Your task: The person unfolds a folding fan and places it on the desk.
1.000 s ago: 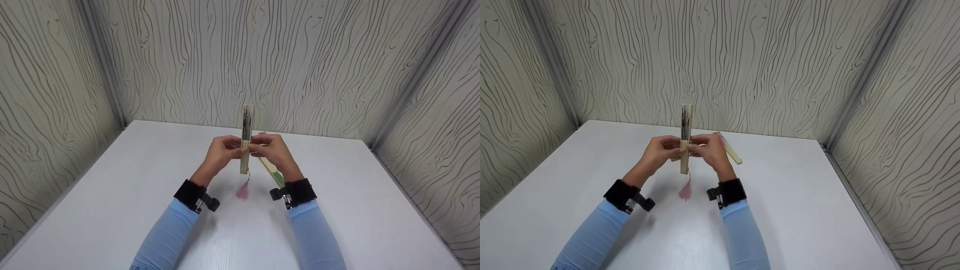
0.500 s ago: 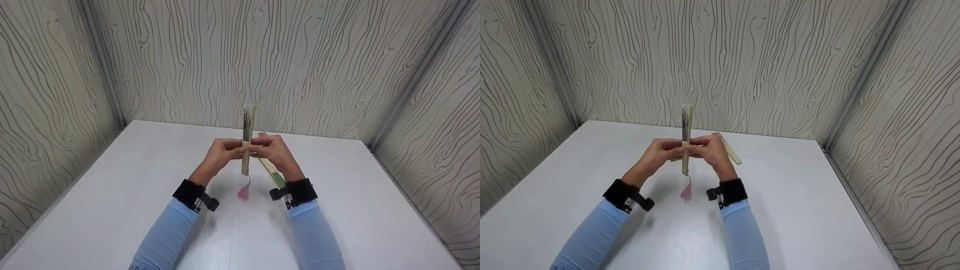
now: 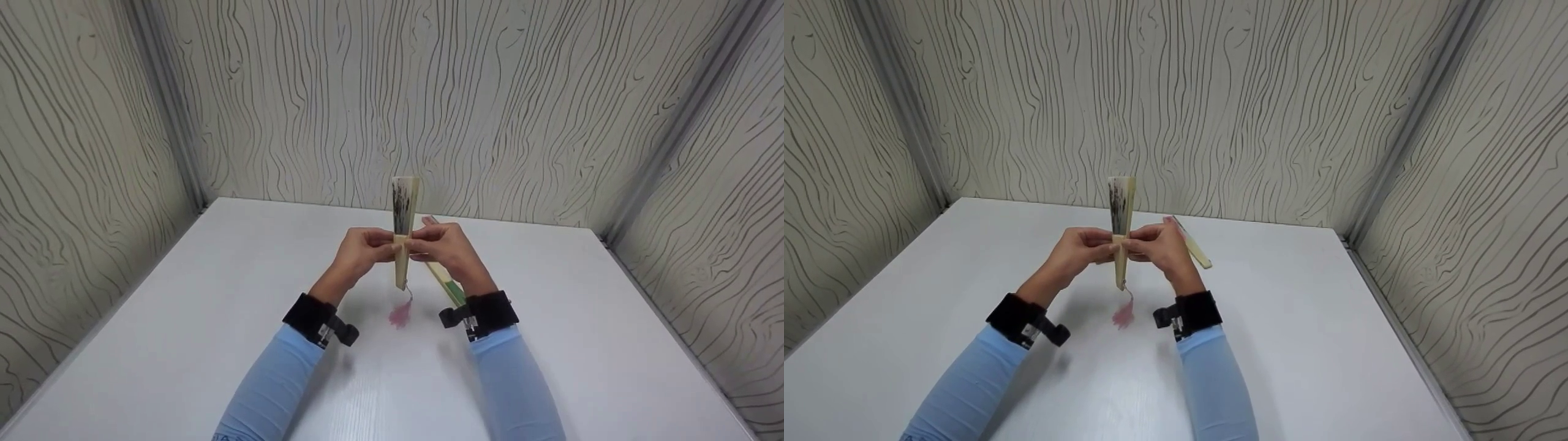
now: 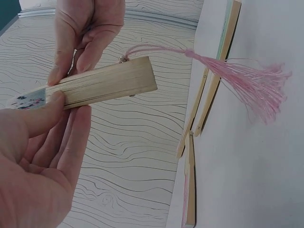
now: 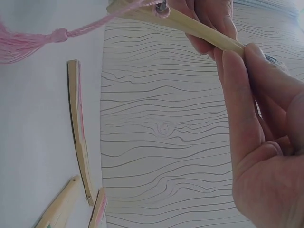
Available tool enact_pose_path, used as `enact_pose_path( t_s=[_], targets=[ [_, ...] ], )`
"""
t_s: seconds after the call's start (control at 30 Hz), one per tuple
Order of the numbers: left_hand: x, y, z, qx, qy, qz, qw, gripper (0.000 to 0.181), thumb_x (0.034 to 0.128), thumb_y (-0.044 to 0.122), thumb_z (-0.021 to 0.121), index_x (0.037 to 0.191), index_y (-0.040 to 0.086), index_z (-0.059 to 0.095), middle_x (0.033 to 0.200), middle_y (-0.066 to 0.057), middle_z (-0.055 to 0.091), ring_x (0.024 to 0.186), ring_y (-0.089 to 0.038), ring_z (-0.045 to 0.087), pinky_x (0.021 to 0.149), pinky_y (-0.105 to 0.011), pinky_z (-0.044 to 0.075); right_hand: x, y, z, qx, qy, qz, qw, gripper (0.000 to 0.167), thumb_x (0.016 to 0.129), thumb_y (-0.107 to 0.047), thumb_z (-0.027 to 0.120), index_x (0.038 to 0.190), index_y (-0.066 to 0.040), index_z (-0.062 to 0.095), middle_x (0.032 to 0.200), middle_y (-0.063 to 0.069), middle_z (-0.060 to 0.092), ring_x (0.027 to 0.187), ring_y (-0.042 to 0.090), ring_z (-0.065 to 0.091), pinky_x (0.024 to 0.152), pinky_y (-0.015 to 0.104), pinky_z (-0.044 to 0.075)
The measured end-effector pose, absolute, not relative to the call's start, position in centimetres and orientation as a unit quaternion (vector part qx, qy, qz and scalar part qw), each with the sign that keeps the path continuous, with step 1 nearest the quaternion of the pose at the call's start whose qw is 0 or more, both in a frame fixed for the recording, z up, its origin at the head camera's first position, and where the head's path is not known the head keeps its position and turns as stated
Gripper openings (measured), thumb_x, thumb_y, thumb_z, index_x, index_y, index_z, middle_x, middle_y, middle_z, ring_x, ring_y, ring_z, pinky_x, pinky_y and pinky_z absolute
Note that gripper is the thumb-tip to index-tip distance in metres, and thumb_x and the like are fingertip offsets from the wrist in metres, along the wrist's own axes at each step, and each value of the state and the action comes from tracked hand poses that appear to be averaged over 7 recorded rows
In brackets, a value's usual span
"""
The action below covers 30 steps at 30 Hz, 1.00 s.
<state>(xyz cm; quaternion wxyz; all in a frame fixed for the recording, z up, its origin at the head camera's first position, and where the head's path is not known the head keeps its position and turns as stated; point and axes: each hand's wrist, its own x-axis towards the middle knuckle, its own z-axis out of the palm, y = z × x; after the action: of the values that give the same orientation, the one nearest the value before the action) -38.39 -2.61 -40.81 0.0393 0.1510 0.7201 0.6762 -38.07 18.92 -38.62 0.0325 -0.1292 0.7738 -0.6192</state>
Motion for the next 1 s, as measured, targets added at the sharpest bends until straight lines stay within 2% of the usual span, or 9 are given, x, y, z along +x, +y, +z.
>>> enact_pose_path(
  t_s=[0.13,0.3,0.37,0.5,0.6,0.7,0.83,0.93,1.0],
  targets=[
    [-38.41,-2.60,-40.87,0.146,0.714,0.684,0.038,0.025,0.1016,0.006,0.075,0.125,-0.001,0.078,0.122,-0.019,0.082,0.109,-0.025,0.083,0.098,-0.038,0.068,-38.05,18.90,-38.65,-0.127,0.762,-0.634,0.035,0.030,0.099,-0.002,0.077,0.125,0.012,0.074,0.179,0.018,0.031,0.160,0.035,0.045,0.086,0.023,0.068],
    [-38.54,-2.72,-41.06,0.142,0.706,0.693,0.037,0.027,0.1026,0.003,0.073,0.129,-0.004,0.075,0.125,-0.022,0.080,0.112,-0.029,0.082,0.099,-0.039,0.068,-38.19,19.01,-38.81,-0.130,0.752,-0.645,0.033,0.027,0.100,-0.001,0.075,0.123,0.014,0.074,0.178,0.020,0.033,0.155,0.038,0.050,0.085,0.023,0.068],
    [-38.57,-2.77,-41.12,0.140,0.704,0.695,0.037,0.028,0.1034,0.003,0.072,0.130,-0.005,0.074,0.126,-0.024,0.080,0.114,-0.031,0.081,0.099,-0.040,0.068,-38.30,19.08,-38.91,-0.131,0.753,-0.645,0.032,0.027,0.101,-0.001,0.075,0.123,0.015,0.073,0.177,0.020,0.033,0.152,0.035,0.054,0.084,0.023,0.068],
    [-38.56,-2.81,-41.12,0.136,0.698,0.702,0.041,0.029,0.1055,0.005,0.069,0.132,-0.006,0.073,0.129,-0.025,0.078,0.117,-0.033,0.080,0.101,-0.041,0.067,-38.43,19.17,-38.99,-0.125,0.754,-0.644,0.028,0.027,0.101,-0.001,0.074,0.122,0.015,0.073,0.175,0.020,0.038,0.118,0.022,0.078,0.083,0.023,0.068],
    [-38.58,-2.81,-41.09,0.131,0.694,0.707,0.039,0.029,0.1061,0.005,0.068,0.133,-0.006,0.072,0.130,-0.026,0.077,0.117,-0.034,0.080,0.102,-0.043,0.067,-38.52,19.17,-38.96,-0.125,0.754,-0.644,0.023,0.024,0.102,-0.002,0.073,0.120,0.014,0.073,0.161,0.029,0.054,0.094,0.010,0.080,0.083,0.024,0.069],
    [-38.60,-2.78,-41.05,0.125,0.694,0.708,0.037,0.030,0.1062,0.005,0.068,0.133,-0.006,0.072,0.130,-0.026,0.077,0.118,-0.035,0.079,0.103,-0.045,0.066,-38.54,19.21,-38.89,-0.123,0.752,-0.647,0.024,0.020,0.102,-0.002,0.073,0.116,0.013,0.073,0.154,0.031,0.060,0.088,0.007,0.079,0.083,0.024,0.069],
    [-38.59,-2.73,-41.05,0.113,0.697,0.707,0.033,0.031,0.1058,0.007,0.069,0.133,-0.006,0.072,0.129,-0.026,0.078,0.117,-0.035,0.080,0.103,-0.044,0.066,-38.51,19.20,-38.80,-0.113,0.754,-0.646,0.027,0.016,0.103,-0.002,0.072,0.114,0.010,0.073,0.156,0.026,0.060,0.089,0.009,0.079,0.083,0.026,0.069],
    [-38.60,-2.71,-41.08,0.104,0.701,0.705,0.027,0.030,0.1058,0.008,0.070,0.133,-0.005,0.073,0.128,-0.024,0.079,0.116,-0.033,0.080,0.102,-0.042,0.066,-38.60,19.11,-38.80,-0.108,0.758,-0.643,0.024,0.013,0.103,-0.004,0.072,0.111,0.006,0.074,0.129,0.021,0.077,0.091,0.011,0.079,0.085,0.030,0.070],
    [-38.61,-2.72,-41.08,0.097,0.700,0.707,0.023,0.029,0.1057,0.007,0.070,0.132,-0.004,0.074,0.127,-0.023,0.079,0.115,-0.032,0.081,0.101,-0.041,0.067,-38.67,19.03,-38.83,-0.107,0.757,-0.644,0.023,0.011,0.103,-0.005,0.072,0.109,0.004,0.074,0.103,0.013,0.081,0.092,0.011,0.079,0.086,0.032,0.070]
  ],
)
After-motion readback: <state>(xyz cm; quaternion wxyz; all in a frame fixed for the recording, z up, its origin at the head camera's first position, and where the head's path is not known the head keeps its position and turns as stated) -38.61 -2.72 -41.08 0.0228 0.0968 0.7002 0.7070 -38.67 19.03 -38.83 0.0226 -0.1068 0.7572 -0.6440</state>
